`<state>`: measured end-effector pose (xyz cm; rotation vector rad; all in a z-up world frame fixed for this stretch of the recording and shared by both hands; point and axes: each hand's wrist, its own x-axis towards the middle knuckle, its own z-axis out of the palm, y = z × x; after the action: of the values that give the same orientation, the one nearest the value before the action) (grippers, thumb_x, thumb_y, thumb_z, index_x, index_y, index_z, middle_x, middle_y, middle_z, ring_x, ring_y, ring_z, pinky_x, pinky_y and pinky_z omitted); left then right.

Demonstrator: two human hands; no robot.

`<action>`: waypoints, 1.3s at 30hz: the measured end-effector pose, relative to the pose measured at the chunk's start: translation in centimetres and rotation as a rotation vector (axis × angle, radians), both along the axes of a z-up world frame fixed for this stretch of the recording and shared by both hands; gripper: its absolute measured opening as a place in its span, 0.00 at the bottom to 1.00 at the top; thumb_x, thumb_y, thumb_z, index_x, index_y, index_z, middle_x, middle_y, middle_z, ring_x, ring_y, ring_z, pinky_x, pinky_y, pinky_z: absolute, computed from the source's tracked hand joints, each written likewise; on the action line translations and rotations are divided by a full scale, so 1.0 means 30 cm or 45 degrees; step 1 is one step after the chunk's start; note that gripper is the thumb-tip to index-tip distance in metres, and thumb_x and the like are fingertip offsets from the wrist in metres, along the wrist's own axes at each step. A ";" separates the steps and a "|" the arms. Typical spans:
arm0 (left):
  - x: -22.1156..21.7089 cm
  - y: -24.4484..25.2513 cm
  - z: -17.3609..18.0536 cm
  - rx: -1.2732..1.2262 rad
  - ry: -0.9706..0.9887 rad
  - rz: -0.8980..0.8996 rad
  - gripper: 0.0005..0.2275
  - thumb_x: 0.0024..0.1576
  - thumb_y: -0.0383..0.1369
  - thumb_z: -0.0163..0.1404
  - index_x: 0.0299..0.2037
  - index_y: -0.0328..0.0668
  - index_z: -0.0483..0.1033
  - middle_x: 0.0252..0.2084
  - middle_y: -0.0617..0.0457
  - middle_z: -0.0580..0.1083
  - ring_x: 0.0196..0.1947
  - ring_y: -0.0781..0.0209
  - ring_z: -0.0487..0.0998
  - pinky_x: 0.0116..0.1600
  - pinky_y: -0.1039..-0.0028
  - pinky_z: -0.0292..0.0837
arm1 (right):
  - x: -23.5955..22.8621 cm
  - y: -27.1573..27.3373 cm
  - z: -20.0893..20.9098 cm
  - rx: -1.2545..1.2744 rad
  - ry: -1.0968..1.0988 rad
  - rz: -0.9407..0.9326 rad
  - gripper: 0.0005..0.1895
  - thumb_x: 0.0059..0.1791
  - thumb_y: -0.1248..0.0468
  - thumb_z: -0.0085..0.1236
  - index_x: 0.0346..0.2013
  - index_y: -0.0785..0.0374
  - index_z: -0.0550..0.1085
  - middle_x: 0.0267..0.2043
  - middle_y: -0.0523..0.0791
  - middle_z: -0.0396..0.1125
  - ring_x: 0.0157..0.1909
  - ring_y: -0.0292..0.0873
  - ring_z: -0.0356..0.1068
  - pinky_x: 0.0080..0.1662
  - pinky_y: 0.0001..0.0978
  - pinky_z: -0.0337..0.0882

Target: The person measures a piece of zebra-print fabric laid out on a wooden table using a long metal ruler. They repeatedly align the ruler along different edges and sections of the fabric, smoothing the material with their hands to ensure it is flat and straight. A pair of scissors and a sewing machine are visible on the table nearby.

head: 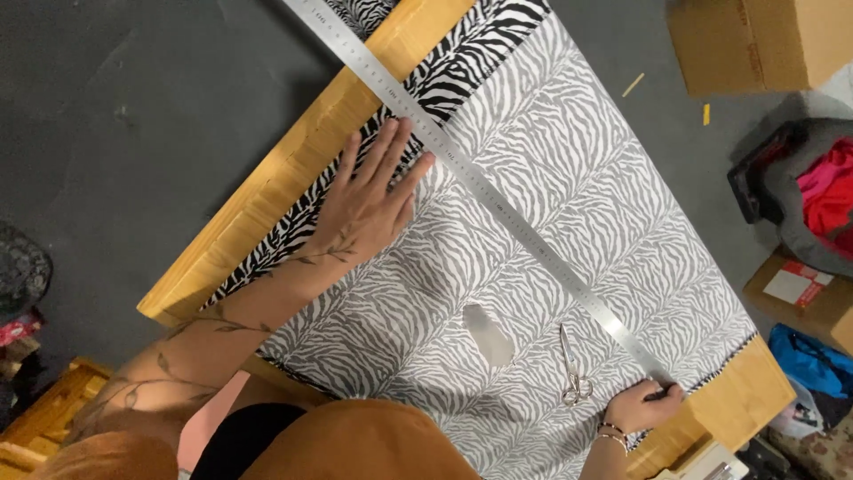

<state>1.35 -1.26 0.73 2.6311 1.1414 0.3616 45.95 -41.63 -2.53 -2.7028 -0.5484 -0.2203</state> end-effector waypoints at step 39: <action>0.056 -0.039 -0.164 0.022 -0.698 0.097 0.20 0.71 0.33 0.30 0.70 0.32 0.57 0.71 0.43 0.61 0.73 0.45 0.59 0.78 0.53 0.54 | -0.196 0.649 0.193 0.201 -0.427 1.129 0.15 0.57 0.79 0.52 0.58 0.81 0.64 0.59 0.64 0.60 0.62 0.62 0.62 0.64 0.55 0.69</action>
<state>3.03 -2.45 -4.19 2.2790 1.0434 1.0317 40.07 -22.17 3.27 -2.0288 -1.6584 -0.4362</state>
